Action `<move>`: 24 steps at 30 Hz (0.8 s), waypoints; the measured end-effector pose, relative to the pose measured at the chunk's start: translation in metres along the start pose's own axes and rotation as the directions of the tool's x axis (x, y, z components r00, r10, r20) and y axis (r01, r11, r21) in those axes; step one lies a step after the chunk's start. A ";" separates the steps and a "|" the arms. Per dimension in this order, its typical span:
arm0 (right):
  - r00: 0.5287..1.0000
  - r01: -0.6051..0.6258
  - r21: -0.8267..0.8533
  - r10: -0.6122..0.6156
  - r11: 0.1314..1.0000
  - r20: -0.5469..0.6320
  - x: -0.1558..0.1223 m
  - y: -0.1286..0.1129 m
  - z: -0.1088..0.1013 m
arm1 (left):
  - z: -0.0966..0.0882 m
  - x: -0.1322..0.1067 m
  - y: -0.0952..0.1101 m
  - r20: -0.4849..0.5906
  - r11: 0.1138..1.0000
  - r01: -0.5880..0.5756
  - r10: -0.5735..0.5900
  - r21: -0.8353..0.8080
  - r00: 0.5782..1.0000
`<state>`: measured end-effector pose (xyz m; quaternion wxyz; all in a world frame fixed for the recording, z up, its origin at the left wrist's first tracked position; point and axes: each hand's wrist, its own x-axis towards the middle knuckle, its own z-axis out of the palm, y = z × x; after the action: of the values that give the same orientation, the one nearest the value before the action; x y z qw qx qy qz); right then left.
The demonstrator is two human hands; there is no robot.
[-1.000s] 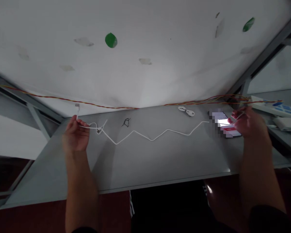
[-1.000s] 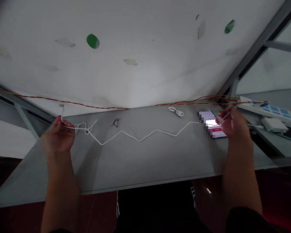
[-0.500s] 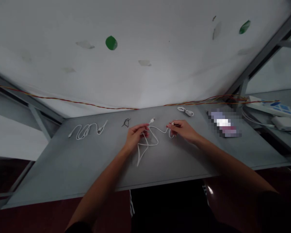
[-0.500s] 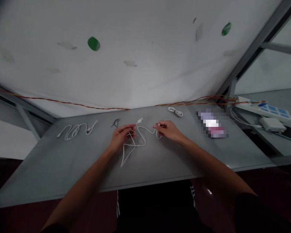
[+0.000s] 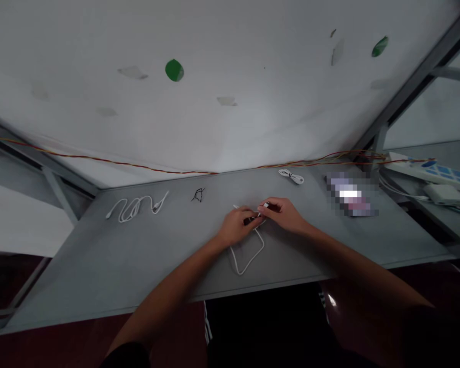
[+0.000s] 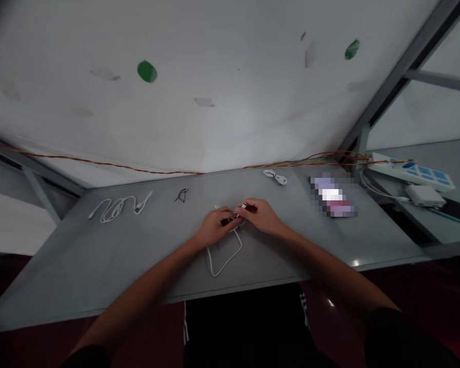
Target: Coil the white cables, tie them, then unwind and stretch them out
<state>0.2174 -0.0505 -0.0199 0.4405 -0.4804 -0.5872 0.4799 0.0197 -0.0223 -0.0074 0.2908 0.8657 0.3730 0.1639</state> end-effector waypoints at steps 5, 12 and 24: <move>0.994 0.099 -0.151 -0.105 0.984 -0.034 -0.011 0.002 -0.023 | 0.001 -0.004 0.000 0.008 0.997 -0.015 0.014 0.071 1.000; 0.753 0.012 -0.766 -0.510 0.643 -0.416 -0.057 0.055 -0.133 | 0.002 -0.004 0.001 0.020 0.995 -0.011 0.009 0.094 1.000; 0.837 -0.364 -0.893 -0.328 0.267 -0.439 -0.110 0.106 -0.201 | -0.002 -0.005 0.002 0.038 0.994 0.020 -0.024 0.106 0.999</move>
<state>0.4451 -0.1227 -0.0999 0.1983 -0.7677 -0.5952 -0.1307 0.0167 -0.0263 -0.0048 0.2535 0.8788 0.3848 0.1237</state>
